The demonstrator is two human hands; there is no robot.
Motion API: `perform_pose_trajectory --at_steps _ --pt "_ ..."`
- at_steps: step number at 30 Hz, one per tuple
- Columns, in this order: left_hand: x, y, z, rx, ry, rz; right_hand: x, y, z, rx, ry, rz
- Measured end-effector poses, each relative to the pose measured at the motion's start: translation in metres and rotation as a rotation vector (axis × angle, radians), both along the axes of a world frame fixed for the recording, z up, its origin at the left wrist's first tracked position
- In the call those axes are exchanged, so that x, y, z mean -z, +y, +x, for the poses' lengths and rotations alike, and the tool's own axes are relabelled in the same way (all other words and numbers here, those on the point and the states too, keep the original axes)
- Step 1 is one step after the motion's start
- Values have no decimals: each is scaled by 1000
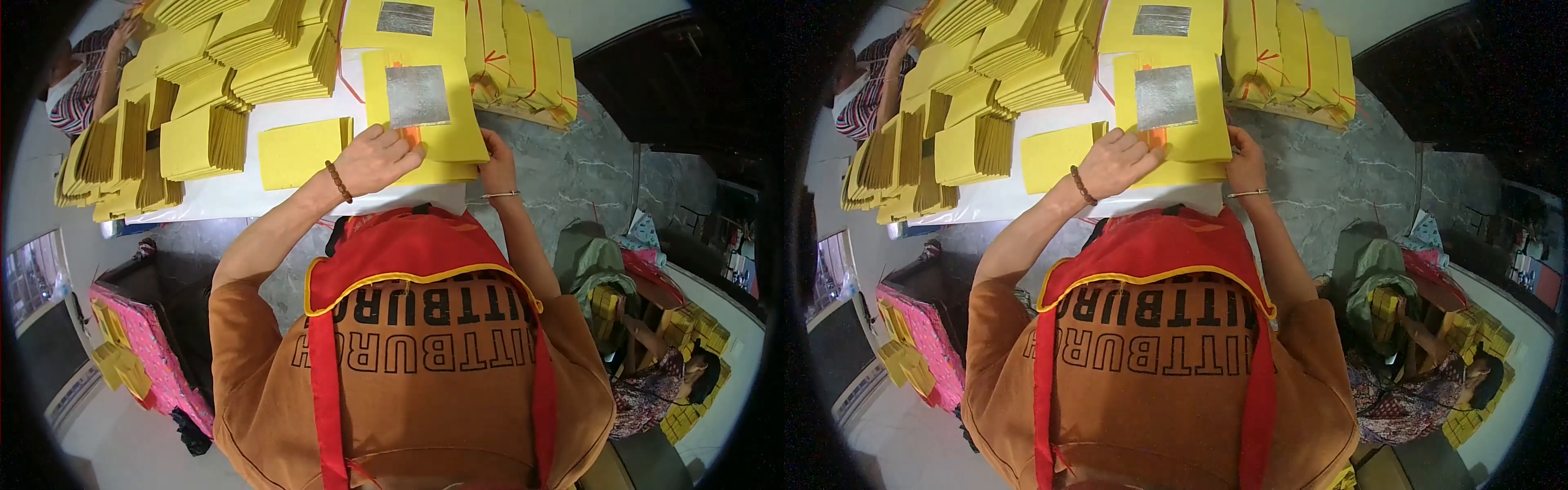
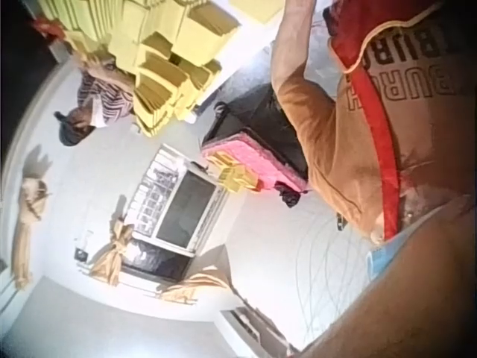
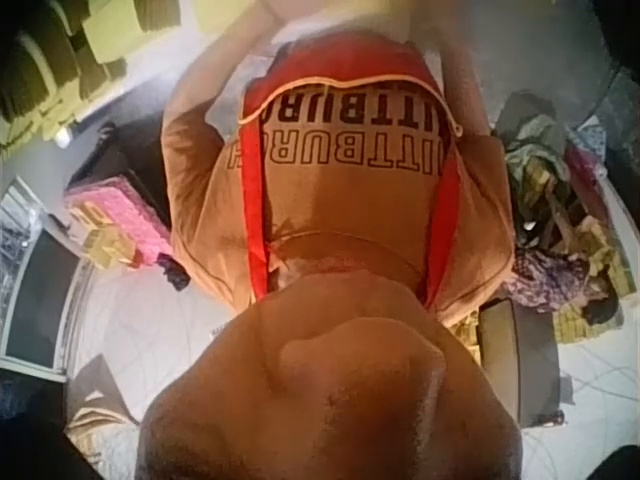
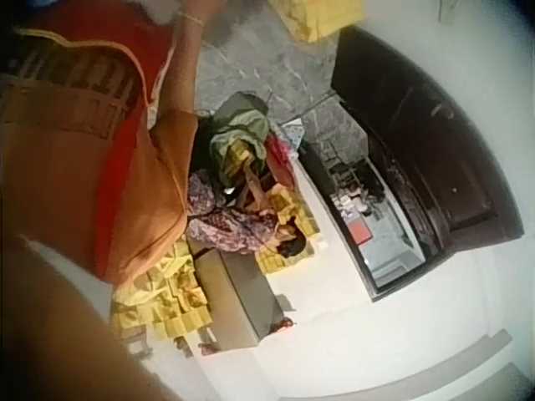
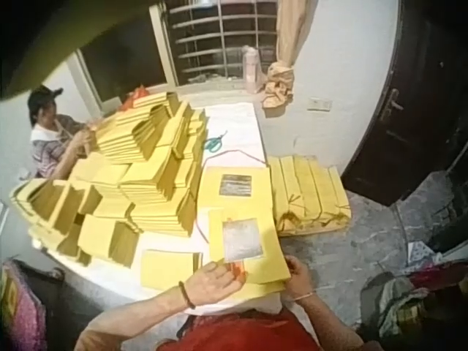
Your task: Folding and stacking yellow joss paper sheets with foil squares.
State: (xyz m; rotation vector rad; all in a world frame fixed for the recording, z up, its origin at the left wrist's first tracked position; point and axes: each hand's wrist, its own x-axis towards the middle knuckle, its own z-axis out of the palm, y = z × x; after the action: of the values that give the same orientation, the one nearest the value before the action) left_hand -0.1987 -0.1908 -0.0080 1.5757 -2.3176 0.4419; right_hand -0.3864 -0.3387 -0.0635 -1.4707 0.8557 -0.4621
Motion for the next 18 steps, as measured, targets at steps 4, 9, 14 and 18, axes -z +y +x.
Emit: perform_pose_trajectory --at_steps 4,9,14,18 --pt "12 7 -4 23 2 27 6 -2 0 25 -61 38" --pt "12 14 -7 -12 7 62 -4 2 2 60 -133 153" --pt "19 19 -13 -27 15 48 -8 3 2 118 -153 299" --pt "20 21 -15 -55 95 140 -19 12 3 -71 -68 139"
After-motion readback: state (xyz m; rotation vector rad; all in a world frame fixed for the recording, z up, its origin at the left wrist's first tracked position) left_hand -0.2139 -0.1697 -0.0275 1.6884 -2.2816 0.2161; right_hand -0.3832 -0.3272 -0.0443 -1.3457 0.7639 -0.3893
